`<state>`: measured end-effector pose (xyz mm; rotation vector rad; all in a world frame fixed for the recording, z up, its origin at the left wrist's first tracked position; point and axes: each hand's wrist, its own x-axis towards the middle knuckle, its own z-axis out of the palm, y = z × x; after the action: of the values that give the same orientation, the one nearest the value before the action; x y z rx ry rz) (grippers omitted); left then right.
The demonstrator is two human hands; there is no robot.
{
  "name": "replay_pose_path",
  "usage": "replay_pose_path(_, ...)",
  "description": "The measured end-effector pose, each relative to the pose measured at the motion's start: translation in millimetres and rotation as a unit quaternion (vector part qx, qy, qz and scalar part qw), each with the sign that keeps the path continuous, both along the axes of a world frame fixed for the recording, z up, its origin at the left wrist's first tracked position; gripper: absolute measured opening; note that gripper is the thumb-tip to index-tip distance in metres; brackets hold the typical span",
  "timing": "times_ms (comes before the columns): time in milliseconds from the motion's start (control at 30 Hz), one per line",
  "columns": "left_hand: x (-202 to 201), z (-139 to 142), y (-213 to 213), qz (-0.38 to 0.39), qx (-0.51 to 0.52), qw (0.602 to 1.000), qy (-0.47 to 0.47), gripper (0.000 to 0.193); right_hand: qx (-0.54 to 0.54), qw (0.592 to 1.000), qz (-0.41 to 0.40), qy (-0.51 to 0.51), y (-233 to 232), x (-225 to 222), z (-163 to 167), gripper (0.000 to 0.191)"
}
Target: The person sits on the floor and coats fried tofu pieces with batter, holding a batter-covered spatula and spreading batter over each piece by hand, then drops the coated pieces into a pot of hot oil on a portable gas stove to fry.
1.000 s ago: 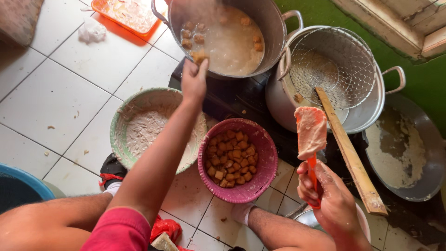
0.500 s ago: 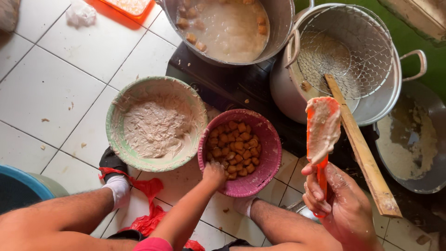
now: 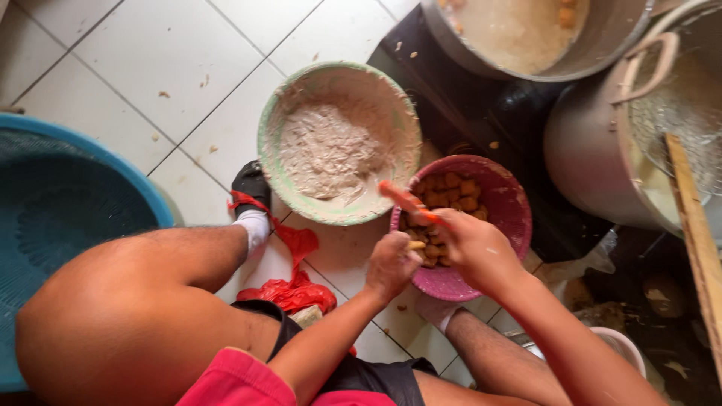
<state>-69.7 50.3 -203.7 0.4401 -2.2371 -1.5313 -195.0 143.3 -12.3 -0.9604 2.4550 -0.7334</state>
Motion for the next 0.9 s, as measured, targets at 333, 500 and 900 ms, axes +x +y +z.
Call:
replay_pose_path(333,9,-83,-82,0.329,0.359,0.841,-0.237,0.024,0.230,0.944,0.113,0.207,-135,3,-227,0.012)
replay_pose_path(500,-1,-76,-90,0.285,0.179,0.889,-0.310,0.019,0.262,0.950,0.162,0.054,-135,-3,-227,0.016)
replay_pose_path(900,50,-75,-48,0.254,0.163,0.819,-0.488,0.035,-0.123,0.767,-0.143,-0.614,-133,48,-197,0.026)
